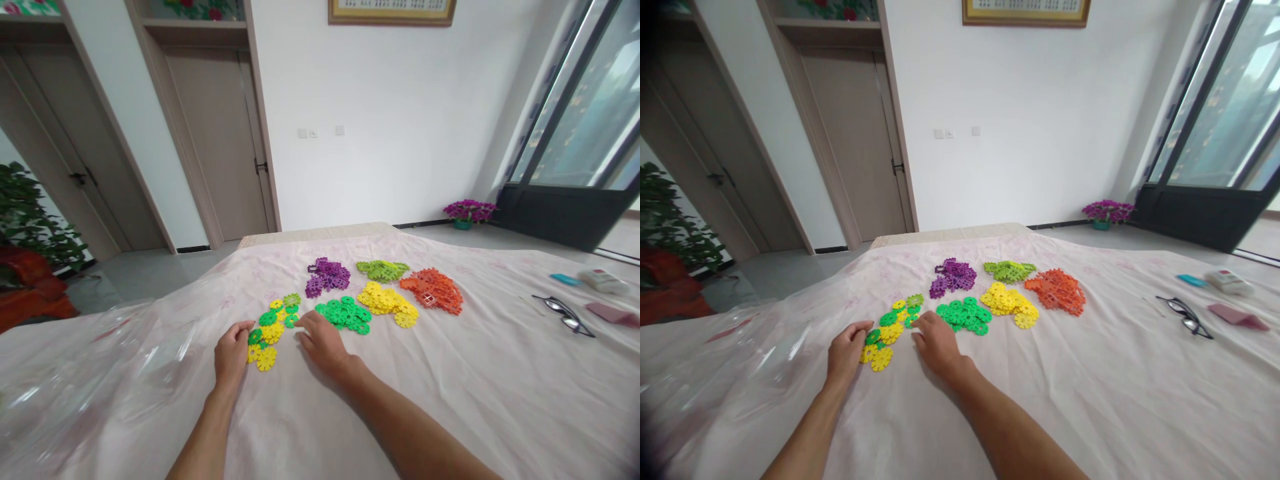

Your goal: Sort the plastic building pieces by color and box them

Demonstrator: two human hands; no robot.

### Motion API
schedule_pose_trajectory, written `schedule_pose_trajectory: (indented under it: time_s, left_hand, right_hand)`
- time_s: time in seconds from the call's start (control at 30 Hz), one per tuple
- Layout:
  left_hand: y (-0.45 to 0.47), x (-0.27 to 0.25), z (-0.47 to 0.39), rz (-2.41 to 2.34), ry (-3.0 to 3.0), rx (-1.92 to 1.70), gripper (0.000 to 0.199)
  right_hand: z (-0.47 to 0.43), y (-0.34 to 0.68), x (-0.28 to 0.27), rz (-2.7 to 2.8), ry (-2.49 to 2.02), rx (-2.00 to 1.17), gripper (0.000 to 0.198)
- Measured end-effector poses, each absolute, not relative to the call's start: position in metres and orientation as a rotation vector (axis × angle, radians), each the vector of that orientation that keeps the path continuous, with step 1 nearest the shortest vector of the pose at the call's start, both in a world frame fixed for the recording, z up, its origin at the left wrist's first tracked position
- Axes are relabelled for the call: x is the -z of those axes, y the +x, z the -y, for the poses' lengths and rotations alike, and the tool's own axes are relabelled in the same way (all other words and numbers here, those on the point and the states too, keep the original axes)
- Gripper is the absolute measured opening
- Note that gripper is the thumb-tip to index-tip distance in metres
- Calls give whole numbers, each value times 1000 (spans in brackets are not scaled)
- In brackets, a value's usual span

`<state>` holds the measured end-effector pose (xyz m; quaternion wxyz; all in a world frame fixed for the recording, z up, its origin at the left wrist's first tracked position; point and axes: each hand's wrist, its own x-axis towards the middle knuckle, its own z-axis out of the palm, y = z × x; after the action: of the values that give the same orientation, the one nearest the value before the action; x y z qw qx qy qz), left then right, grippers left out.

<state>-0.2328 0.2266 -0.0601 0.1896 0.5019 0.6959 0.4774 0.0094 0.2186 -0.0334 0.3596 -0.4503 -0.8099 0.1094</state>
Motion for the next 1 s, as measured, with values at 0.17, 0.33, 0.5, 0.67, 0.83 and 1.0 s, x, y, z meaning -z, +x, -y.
schedule_pose_trajectory:
  time_s: [0.17,0.33,0.5,0.67,0.83,1.0]
  left_hand:
    - [-234,63,-229,-1909,1400,-1387,31]
    - [-235,66,-231,-1897,1414,-1413,31]
    - [-236,66,-231,-1909,1418,-1403,30]
    - [-236,64,-230,-1919,1426,-1394,30]
    - [-235,63,-230,-1918,1438,-1374,30]
    - [-234,63,-230,-1930,1461,-1339,30]
  right_hand:
    - [-193,-25,31,2335,-1226,-192,16]
    - [-190,-39,28,2383,-1275,-80,30]
    - [-193,-49,29,2374,-1297,-104,31]
    - [-195,-50,33,2355,-1286,-163,31]
    - [-196,-48,36,2324,-1253,-196,30]
    - [-195,-49,37,2334,-1250,-195,29]
